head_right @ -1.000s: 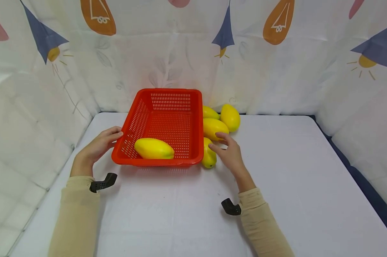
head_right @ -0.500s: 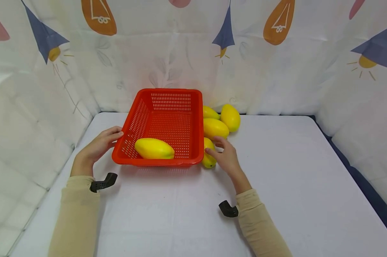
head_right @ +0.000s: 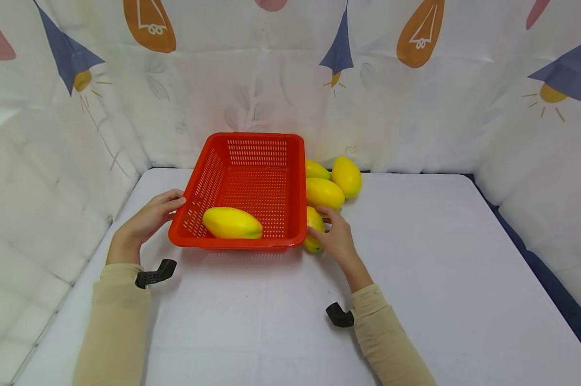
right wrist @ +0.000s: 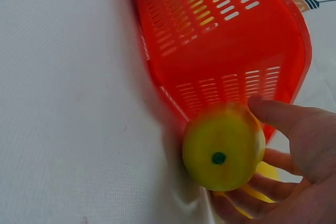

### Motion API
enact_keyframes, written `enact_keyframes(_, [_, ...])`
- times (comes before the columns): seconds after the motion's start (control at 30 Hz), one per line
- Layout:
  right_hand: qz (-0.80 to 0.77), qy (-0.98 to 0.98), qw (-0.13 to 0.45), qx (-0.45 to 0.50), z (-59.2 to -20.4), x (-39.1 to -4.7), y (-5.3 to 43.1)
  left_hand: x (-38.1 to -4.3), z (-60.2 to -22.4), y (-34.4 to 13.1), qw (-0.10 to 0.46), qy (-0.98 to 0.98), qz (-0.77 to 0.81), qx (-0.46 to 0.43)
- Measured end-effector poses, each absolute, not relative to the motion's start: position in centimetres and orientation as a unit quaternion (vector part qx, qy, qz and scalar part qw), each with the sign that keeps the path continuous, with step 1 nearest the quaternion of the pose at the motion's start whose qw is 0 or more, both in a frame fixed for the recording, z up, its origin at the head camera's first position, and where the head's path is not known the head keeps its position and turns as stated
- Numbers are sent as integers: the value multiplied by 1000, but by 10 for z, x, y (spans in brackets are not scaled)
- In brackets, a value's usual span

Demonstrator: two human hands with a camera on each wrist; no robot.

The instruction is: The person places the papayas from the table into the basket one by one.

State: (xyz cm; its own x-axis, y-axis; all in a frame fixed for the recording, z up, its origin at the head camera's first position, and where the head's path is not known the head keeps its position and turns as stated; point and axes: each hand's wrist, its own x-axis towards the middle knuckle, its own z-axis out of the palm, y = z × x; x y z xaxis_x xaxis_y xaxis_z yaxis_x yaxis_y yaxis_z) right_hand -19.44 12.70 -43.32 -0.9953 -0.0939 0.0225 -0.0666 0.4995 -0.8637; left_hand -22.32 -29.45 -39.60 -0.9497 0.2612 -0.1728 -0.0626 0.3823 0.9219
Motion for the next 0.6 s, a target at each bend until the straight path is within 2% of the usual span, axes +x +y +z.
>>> enact_keyframes(0.6, [-489, 871, 18, -37, -434, -194, 127, -224, -397, -295, 144, 818, 552, 65])
